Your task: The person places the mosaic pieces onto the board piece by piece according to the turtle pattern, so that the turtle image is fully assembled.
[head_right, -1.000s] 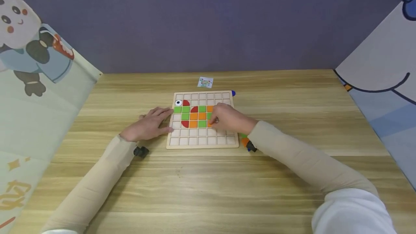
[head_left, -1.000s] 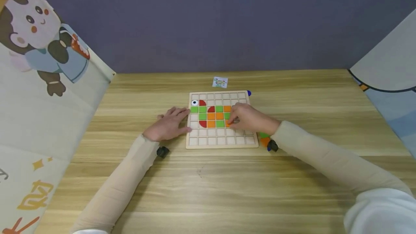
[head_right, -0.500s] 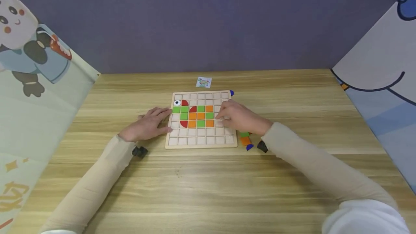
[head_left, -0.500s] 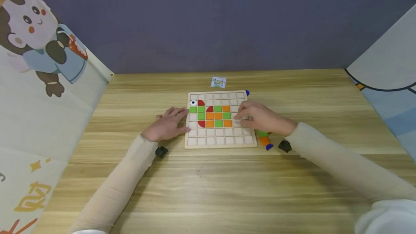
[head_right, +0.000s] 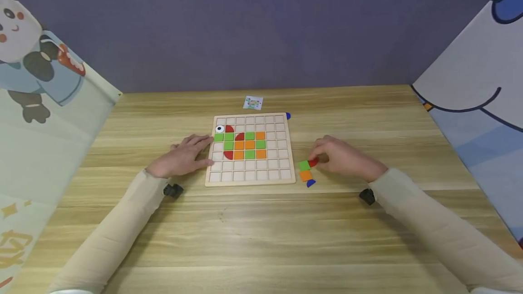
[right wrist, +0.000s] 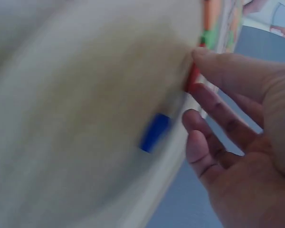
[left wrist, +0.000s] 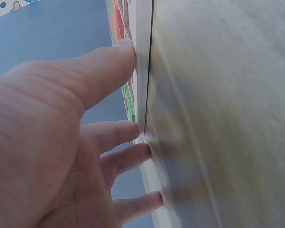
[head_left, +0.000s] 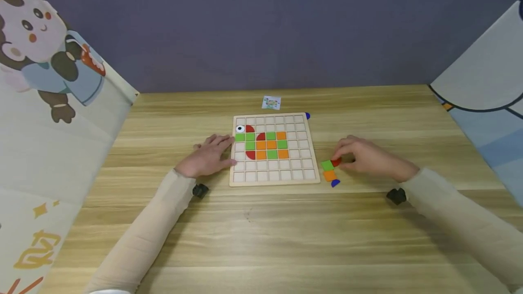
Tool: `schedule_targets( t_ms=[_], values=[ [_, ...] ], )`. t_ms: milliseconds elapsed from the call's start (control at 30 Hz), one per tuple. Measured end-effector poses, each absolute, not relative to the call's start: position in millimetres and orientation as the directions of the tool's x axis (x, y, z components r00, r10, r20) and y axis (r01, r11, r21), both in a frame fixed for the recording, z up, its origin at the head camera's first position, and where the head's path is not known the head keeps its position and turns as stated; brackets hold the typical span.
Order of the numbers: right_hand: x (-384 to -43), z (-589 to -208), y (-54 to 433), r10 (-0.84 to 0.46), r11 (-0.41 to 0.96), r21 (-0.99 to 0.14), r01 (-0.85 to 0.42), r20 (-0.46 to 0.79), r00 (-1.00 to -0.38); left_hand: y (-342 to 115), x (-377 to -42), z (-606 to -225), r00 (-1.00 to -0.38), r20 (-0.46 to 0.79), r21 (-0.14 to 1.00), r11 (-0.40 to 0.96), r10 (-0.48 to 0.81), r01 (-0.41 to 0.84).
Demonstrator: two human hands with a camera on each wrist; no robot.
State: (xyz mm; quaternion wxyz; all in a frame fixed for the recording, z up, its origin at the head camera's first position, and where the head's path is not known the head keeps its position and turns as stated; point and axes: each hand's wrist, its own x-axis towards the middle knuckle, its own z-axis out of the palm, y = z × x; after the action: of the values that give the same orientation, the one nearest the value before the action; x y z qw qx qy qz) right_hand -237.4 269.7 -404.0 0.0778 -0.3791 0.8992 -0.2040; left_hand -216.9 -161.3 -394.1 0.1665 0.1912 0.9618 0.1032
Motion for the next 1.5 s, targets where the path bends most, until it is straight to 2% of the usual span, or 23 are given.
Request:
schedule_targets(
  t_ms=[300, 500, 700, 967, 1233, 1333, 1500],
  values=[
    [-244.5, -413.7, 265.1, -0.670, 0.632, -0.462, -0.622, 0.077, -0.738, -162.5, -216.2, -393.0, -0.871, -0.278, 0.270, 0.903, 0.405, 0.334],
    [-250.7, -410.2, 258.9, -0.673, 0.637, -0.477, -0.606, 0.040, -0.738, -161.0, -215.8, -391.0, -0.868, -0.289, 0.272, 0.904, 0.403, 0.329],
    [-260.9, -405.6, 245.2, -0.640, 0.670, -0.470, -0.575, 0.028, -0.768, -160.8, -216.1, -389.3, -0.872, -0.279, 0.260, 0.906, 0.401, 0.334],
    [-274.7, -405.6, 224.2, -0.610, 0.713, -0.487, -0.505, -0.074, -0.789, -161.0, -216.3, -390.8, -0.869, -0.287, 0.265, 0.905, 0.404, 0.334],
    [-280.3, -402.9, 222.8, -0.540, 0.759, -0.460, -0.461, -0.047, -0.840, -160.3, -215.5, -389.7, -0.871, -0.294, 0.265, 0.909, 0.393, 0.321],
    [-281.2, -402.3, 225.3, -0.551, 0.752, -0.464, -0.468, -0.054, -0.833, -160.2, -215.4, -389.6, -0.870, -0.299, 0.272, 0.909, 0.391, 0.316],
    [-280.9, -398.9, 230.1, -0.612, 0.714, -0.502, -0.489, -0.106, -0.784, -160.6, -215.0, -389.4, -0.871, -0.294, 0.280, 0.907, 0.394, 0.316]
  ],
)
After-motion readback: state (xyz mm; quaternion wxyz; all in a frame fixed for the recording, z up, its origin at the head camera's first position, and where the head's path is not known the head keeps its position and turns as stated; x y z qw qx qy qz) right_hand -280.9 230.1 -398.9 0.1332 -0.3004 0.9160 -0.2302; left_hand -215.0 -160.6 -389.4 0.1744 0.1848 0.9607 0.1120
